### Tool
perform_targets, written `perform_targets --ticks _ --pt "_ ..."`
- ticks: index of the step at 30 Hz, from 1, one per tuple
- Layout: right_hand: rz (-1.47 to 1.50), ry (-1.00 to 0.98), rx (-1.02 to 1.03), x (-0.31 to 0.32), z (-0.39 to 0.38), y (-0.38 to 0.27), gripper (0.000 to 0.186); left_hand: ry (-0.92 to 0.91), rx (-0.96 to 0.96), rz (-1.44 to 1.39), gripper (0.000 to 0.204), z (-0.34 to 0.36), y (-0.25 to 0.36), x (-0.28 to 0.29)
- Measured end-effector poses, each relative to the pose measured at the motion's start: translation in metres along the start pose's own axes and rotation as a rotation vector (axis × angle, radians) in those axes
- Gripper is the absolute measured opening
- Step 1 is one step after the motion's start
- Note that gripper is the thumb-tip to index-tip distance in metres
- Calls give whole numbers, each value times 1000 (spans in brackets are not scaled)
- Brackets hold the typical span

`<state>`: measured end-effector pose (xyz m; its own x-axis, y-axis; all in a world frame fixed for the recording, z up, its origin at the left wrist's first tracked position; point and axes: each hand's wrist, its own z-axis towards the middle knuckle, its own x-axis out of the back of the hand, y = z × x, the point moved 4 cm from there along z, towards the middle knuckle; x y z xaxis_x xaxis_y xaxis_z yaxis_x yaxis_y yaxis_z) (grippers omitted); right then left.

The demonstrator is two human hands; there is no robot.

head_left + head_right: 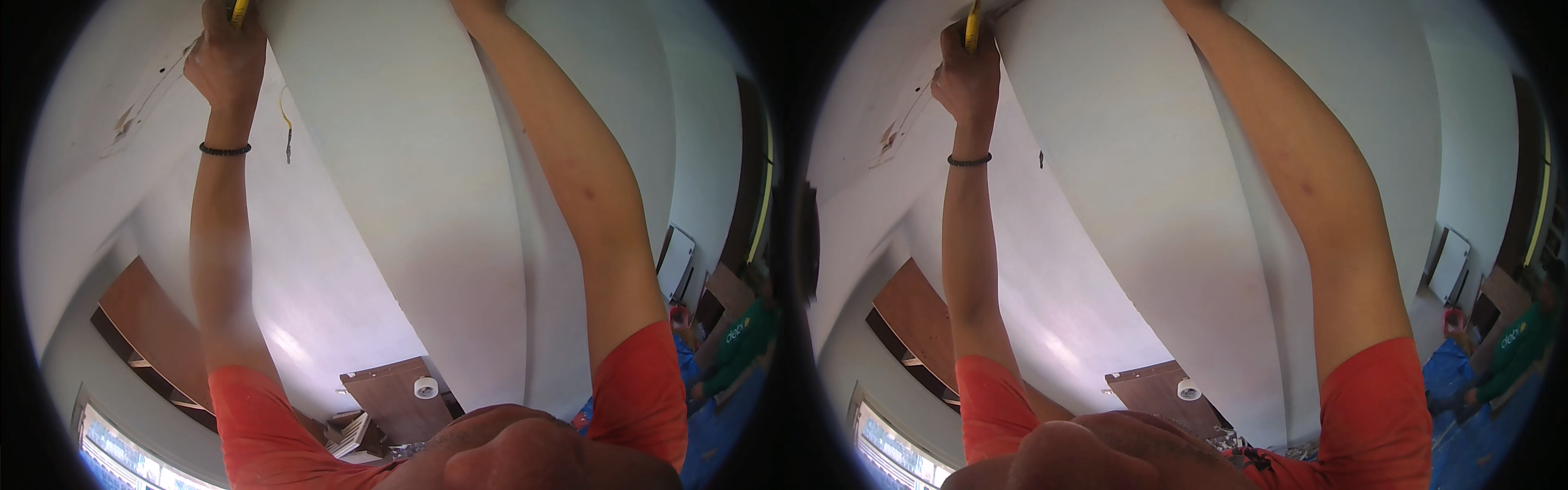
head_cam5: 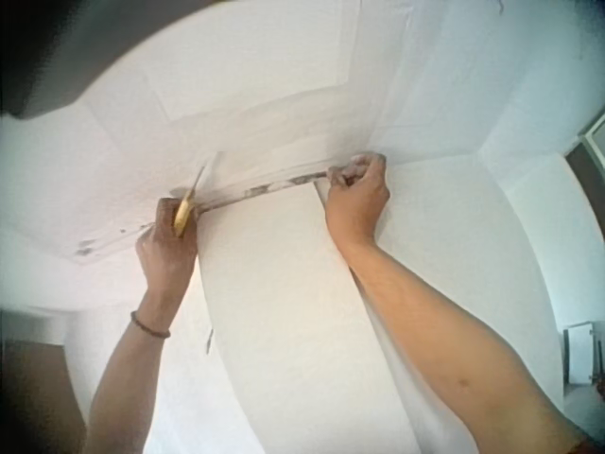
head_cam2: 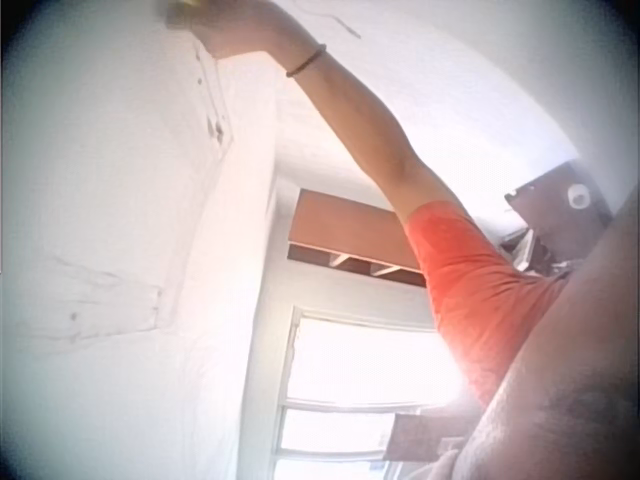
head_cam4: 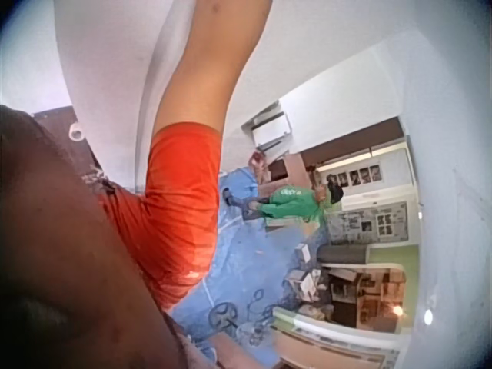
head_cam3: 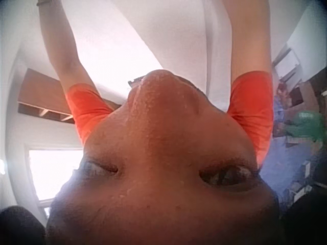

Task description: The person uses a utility knife to scrape a vertical seam on a wall, then applies plaster with a trowel and smooths it with a putty knife. The person repeatedly scoops plaster and applies it to the same area while another person works in the background.

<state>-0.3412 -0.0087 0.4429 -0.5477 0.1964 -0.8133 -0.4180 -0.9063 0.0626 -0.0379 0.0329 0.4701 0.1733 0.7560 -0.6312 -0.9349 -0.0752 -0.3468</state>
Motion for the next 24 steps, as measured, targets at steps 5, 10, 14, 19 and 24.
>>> perform_targets --ticks 5,10,14,19,24 --pt "-38 -12 9 2 2 -2 26 -25 -90 -86 21 7 17 14" --pt "-92 -39 39 1 2 -5 13 -42 48 -200 25 18 34 27" --pt "-67 -84 67 2 1 -10 10 -67 83 -148 25 18 36 27" --pt "-90 -113 41 5 -1 -13 14 -117 136 -247 22 17 33 25" --pt "-110 -124 107 7 -5 -19 23 -41 37 -175 18 18 34 27"
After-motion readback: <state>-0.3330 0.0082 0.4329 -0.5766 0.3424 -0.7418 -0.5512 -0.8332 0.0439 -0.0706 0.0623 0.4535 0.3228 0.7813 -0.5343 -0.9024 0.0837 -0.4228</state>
